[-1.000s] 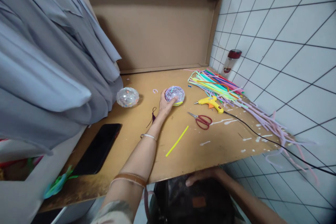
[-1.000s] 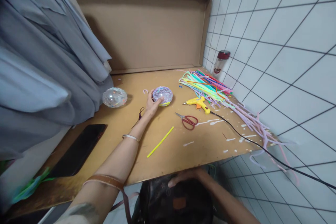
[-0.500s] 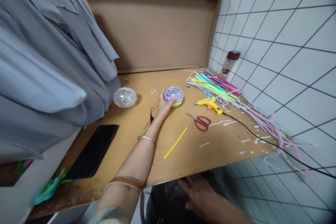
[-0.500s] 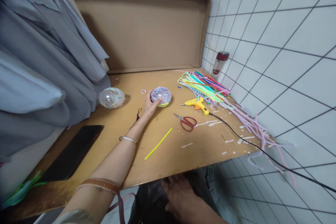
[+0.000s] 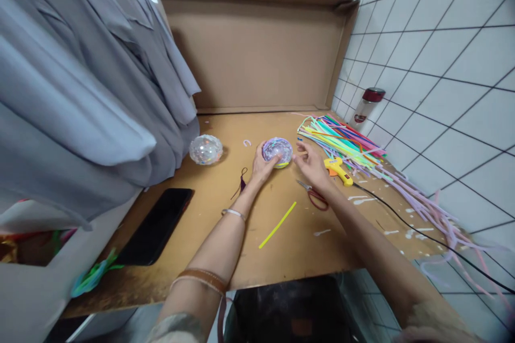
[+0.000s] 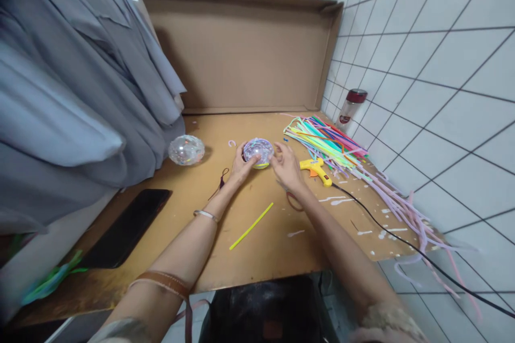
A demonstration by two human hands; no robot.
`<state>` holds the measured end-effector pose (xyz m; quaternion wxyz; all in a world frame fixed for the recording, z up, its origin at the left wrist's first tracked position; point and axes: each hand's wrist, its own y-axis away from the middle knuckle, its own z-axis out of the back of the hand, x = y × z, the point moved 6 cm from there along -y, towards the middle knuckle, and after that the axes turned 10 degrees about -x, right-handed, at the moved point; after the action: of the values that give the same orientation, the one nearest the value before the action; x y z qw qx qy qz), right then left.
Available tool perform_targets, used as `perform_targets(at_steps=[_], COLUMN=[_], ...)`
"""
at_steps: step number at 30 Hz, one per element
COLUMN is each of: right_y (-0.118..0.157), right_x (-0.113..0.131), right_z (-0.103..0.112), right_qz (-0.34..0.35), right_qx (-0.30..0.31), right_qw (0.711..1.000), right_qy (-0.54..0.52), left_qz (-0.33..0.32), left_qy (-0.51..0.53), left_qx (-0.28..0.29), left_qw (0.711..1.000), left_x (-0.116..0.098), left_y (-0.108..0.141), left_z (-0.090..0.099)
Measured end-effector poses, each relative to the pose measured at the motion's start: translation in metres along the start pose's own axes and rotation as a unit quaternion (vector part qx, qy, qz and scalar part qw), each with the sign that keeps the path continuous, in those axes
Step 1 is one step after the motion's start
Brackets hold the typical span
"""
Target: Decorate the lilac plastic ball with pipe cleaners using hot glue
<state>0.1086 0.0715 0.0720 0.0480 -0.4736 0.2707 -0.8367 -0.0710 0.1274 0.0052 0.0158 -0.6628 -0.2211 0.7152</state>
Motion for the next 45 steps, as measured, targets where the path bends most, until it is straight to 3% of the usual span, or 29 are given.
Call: perform_targets(at_steps=[2, 4, 8, 15, 23, 31, 38, 45], right_y=[-0.017, -0.024, -0.025, -0.021, -0.022, -0.031, -0.031, -0.036], right_x=[-0.02, -0.032, -0.036, -0.045, -0.05, -0.03, -0.043, -0.048], right_z=[-0.016, -0.031, -0.045, -0.044, -0.05, -0.029, -0.039, -0.039], right_qz=[-0.012, -0.013, 0.036, 0.052, 0.063, 0.066, 0.013, 0.054], right_qx=[-0.024, -0.008, 0.002, 0.001, 0.003, -0.03, -0.008, -0.023], right_qw=[0.999, 1.0, 0.999, 0.998, 0.997, 0.995, 0.996, 0.997], right_qy=[0.019, 0.018, 0.003, -0.022, -0.033, -0.067, -0.085, -0.043], left_qz=[-0.001, -0.002, -0.005, -0.029, 0.007, -0.069, -0.072, -0.096], left_qy=[0.0, 0.002, 0.019, 0.016, 0.023, 0.071, -0.021, -0.075], left_qx=[-0.003, -0.003, -0.008, 0.005, -0.003, 0.025, 0.038, 0.015], left_qw=[1.0, 1.0, 1.0, 0.999, 1.0, 0.995, 0.996, 0.992], left_x=[0.0, 0.0, -0.001, -0.007, 0.007, -0.014, -0.005, -0.012], left_y=[0.0, 0.0, -0.002, -0.002, -0.009, -0.006, -0.007, -0.005], left_z=[0.0, 0.0, 0.001, -0.001, -0.002, 0.003, 0.007, 0.008])
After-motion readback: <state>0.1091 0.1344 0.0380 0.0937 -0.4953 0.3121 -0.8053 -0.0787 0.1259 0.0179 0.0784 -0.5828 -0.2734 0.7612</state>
